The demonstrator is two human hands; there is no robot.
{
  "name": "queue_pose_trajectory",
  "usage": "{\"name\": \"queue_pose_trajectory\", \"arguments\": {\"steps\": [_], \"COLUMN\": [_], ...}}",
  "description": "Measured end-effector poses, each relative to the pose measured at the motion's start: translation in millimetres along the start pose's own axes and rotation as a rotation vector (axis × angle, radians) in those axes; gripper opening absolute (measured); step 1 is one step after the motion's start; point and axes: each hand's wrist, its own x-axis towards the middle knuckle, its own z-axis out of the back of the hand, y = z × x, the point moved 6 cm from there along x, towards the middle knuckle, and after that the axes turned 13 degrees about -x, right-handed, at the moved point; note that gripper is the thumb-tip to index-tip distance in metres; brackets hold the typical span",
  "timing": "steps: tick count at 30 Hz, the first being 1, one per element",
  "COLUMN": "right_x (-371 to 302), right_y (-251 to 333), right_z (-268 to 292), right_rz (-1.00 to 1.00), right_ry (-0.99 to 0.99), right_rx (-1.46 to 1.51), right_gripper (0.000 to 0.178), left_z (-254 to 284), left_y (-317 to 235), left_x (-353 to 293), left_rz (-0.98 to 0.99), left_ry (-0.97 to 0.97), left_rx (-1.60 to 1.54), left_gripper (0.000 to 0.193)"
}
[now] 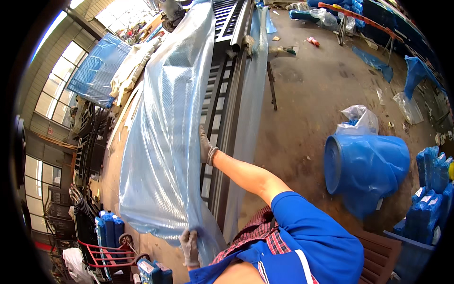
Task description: The person wraps a large metal frame with a blue protective sheet, smoothing it over the surface and securing it with tape. They use a utility knife to cut the sheet and tape, then adjust the covering to ensure full coverage of the frame.
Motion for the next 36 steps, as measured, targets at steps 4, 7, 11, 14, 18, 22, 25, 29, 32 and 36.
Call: {"name": "queue_pose_trajectory", "arguments": {"steps": [4, 7, 11, 14, 18, 22, 25, 29, 32, 36], "right_x": [61.6, 63.2, 37.8, 8.2, -7.2, 4.7, 38.7, 127.5, 217.3, 311.1], "right_y": [84.8, 172.1, 240.4, 278.9, 300.8, 332.7, 379.0, 410.8, 430.4, 487.7], "right_z": [11.6, -10.3, -17.7, -10.4, 26.8, 53.1, 80.3, 119.2, 118.7, 129.9], "right_rz": [0.188, 0.457, 0.449, 0.513, 0.305, 0.322, 0.410, -0.030, 0.038, 0.110], "right_ry": [0.110, 0.047, -0.019, 0.154, 0.245, 0.372, 0.283, 0.209, 0.280, 0.014], "right_rx": [0.057, -0.014, -0.461, -0.647, -0.915, -1.170, -1.118, -0.716, -0.519, -0.437], "right_gripper": [0.053, 0.017, 0.016, 0.017, 0.030, 0.029, 0.050, 0.100, 0.096, 0.080], "left_z": [-1.6, -13.3, -81.7, -182.3, -355.6, -395.4, -396.3, -399.3, -424.8, -428.3], "left_y": [13.3, 17.3, -51.9, -153.6, -232.9, -225.7, -220.8, -233.4, -240.6, -219.9], "left_x": [8.7, 26.0, 90.6, 154.0, 246.2, 329.4, 349.2, 350.2, 349.2, 362.8], "left_rz": [0.091, 0.227, 0.133, -0.423, -0.792, -0.596, -0.466, -0.530, -0.596, -0.624], "left_ry": [0.014, 0.051, 0.040, -0.108, -0.159, -0.216, -0.289, -0.404, -0.370, -0.266], "left_rx": [0.009, 0.094, 0.512, 0.444, 1.010, 0.990, 0.720, 0.630, 0.669, 0.727], "left_gripper": [0.011, 0.013, 0.023, 0.079, 0.069, 0.045, 0.029, 0.017, 0.012, 0.013]}}
